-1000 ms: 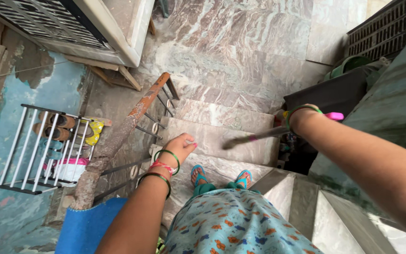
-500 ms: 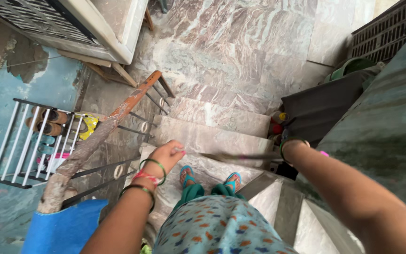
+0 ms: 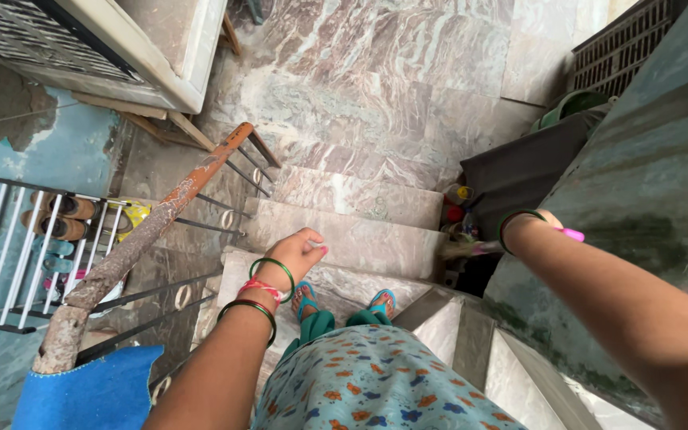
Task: The person sweeps the marble stairs using a long-handled broom, pushing debris down from each step to the landing.
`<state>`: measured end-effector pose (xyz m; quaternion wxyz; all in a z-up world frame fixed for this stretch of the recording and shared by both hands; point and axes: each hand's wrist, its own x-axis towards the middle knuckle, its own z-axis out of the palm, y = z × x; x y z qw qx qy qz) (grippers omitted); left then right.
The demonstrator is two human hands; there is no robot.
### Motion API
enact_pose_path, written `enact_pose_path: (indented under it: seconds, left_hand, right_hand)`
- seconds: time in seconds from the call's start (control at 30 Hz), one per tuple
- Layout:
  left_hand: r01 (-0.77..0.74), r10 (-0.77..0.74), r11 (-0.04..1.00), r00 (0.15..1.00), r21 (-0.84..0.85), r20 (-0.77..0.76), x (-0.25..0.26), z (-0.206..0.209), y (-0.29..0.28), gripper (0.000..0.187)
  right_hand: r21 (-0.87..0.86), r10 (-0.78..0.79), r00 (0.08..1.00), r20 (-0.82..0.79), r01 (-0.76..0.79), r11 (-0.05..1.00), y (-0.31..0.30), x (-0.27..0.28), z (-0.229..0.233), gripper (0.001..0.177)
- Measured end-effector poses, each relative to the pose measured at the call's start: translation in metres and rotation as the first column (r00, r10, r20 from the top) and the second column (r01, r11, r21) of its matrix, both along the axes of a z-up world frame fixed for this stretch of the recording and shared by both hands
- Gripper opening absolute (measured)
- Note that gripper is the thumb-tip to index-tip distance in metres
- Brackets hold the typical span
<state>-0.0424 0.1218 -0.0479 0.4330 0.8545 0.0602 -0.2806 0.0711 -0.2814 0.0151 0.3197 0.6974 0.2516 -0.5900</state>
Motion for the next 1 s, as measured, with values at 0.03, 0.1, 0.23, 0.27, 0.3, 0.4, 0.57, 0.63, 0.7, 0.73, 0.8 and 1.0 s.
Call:
enact_pose_path:
  seconds: [0.03,0.1,0.23,0.27,0.3,0.4,0.57,0.63,0.7,0.73,0.8,1.0]
  left_hand:
    - [0.004,-0.004,1.000,1.000,-0.008,0.004,0.003,0.000,-0.001,0.036]
    - [0.009,-0.009,1.000,1.000,-0.022,0.008,0.003,-0.002,0.000,0.036]
    - [0.003,-0.005,0.999,1.000,0.047,0.023,0.002,-0.003,0.005,0.037]
    - [-0.004,0.003,0.998,1.000,0.065,0.009,0.001,-0.003,0.007,0.036]
    - [-0.011,0.011,0.997,1.000,0.083,-0.005,0.000,-0.002,0.006,0.035]
    - [-0.021,0.022,0.995,1.000,0.096,-0.012,-0.004,-0.003,0.001,0.036]
    - [-0.042,0.042,0.999,0.999,0.023,0.005,-0.010,-0.005,-0.025,0.036]
    - [-0.029,0.029,1.000,0.999,0.011,0.016,-0.010,-0.005,-0.034,0.036]
    - [-0.003,0.004,1.000,0.998,-0.009,0.056,-0.009,-0.004,-0.038,0.035]
    - [0.000,0.001,1.000,0.998,-0.017,0.057,-0.008,-0.003,-0.038,0.035]
    - [0.015,-0.012,0.999,0.998,-0.037,0.064,0.000,-0.002,-0.037,0.034]
    - [0.115,-0.112,0.993,0.990,-0.038,0.087,0.039,0.011,-0.020,0.034]
  right_hand:
    - [0.002,0.008,1.000,0.008,-0.008,1.000,0.003,0.003,0.003,0.063]
    - [0.008,0.031,0.999,0.012,-0.031,0.999,0.008,0.006,0.005,0.063]
    - [0.000,0.050,0.999,0.002,-0.050,0.999,0.012,0.004,0.007,0.064]
    - [-0.008,0.054,0.999,-0.004,-0.054,0.999,0.012,0.003,0.008,0.064]
    - [-0.013,0.051,0.999,-0.008,-0.051,0.999,0.010,0.003,0.009,0.064]
    - [-0.038,0.029,0.999,0.021,-0.028,0.999,-0.003,0.010,0.016,0.064]
    - [-0.046,-0.092,0.982,0.164,0.101,0.994,-0.048,0.014,0.020,0.062]
    - [-0.048,-0.162,0.967,0.199,0.174,0.984,-0.066,0.008,0.010,0.063]
    - [-0.032,-0.253,0.943,0.218,0.266,0.963,-0.079,0.000,-0.007,0.064]
    - [-0.019,-0.323,0.921,0.217,0.335,0.942,-0.083,-0.009,-0.019,0.064]
    - [0.035,-0.519,0.832,0.197,0.523,0.852,-0.085,-0.033,-0.047,0.066]
    - [0.244,-0.749,-0.391,-0.536,0.777,-0.580,-0.050,-0.100,-0.139,0.043]
